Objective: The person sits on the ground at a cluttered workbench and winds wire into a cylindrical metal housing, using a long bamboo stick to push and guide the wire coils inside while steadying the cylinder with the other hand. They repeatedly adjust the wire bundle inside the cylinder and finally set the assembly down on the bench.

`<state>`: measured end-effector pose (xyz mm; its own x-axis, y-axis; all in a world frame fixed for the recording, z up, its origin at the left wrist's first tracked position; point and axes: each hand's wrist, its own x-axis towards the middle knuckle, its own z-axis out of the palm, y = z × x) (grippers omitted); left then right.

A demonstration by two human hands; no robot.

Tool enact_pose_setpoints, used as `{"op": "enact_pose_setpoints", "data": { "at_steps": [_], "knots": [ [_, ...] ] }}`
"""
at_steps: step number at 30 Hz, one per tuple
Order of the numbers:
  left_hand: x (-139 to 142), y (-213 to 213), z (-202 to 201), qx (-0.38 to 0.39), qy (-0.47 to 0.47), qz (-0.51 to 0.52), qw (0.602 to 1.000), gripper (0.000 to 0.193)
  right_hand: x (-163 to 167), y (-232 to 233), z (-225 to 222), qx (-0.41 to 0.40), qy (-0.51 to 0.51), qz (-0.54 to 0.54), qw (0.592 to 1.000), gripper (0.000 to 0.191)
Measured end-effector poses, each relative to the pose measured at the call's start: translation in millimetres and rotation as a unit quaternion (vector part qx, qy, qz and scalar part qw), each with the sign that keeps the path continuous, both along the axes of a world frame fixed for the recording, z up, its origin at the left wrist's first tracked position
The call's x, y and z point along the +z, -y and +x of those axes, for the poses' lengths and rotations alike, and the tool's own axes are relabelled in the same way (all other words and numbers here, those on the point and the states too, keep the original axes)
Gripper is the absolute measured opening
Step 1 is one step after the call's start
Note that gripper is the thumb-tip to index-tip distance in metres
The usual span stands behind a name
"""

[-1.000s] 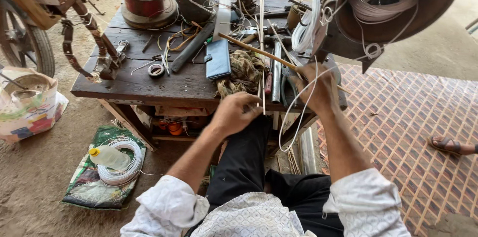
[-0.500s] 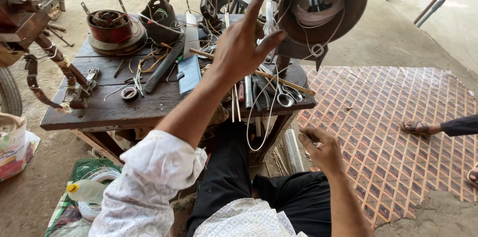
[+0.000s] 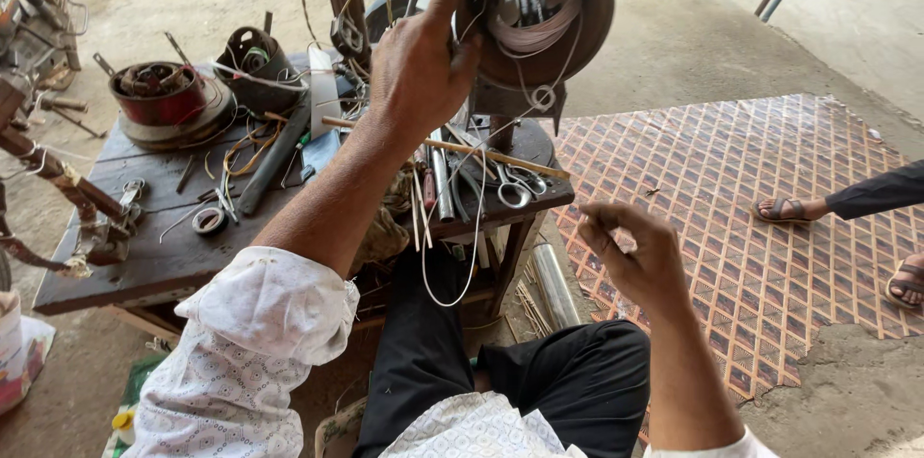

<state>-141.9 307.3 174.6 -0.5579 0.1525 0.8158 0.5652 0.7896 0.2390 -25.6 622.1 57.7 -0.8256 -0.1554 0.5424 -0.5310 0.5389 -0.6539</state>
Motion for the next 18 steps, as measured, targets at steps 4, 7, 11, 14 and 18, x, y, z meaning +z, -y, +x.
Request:
{"op": "enact_pose_setpoints", "data": {
  "at_steps": [4, 7, 11, 14, 18],
  "knots": [
    [17, 3, 1, 0.024, -0.006, -0.051, 0.998, 0.078, 64, 5, -7, 0.032, -0.138, 0.033, 0.989, 0.02],
    [34, 5, -4, 0.02, -0.027, -0.1, 0.994, 0.076, 103, 15, -19, 0.04, -0.228, 0.058, 0.971, 0.016],
    [52, 3, -2, 0.089, -0.041, -0.188, 0.977, 0.073, 132, 36, -47, 0.035, -0.327, 0.113, 0.938, 0.016],
    [53, 7, 14, 0.067, -0.156, -0.219, 0.961, 0.054, 145, 46, -65, 0.004, -0.389, 0.218, 0.895, 0.015],
    [46, -4, 31, -0.045, -0.152, -0.274, 0.949, 0.041, 155, 55, -84, -0.006, -0.434, 0.31, 0.846, 0.016]
  ]
}}
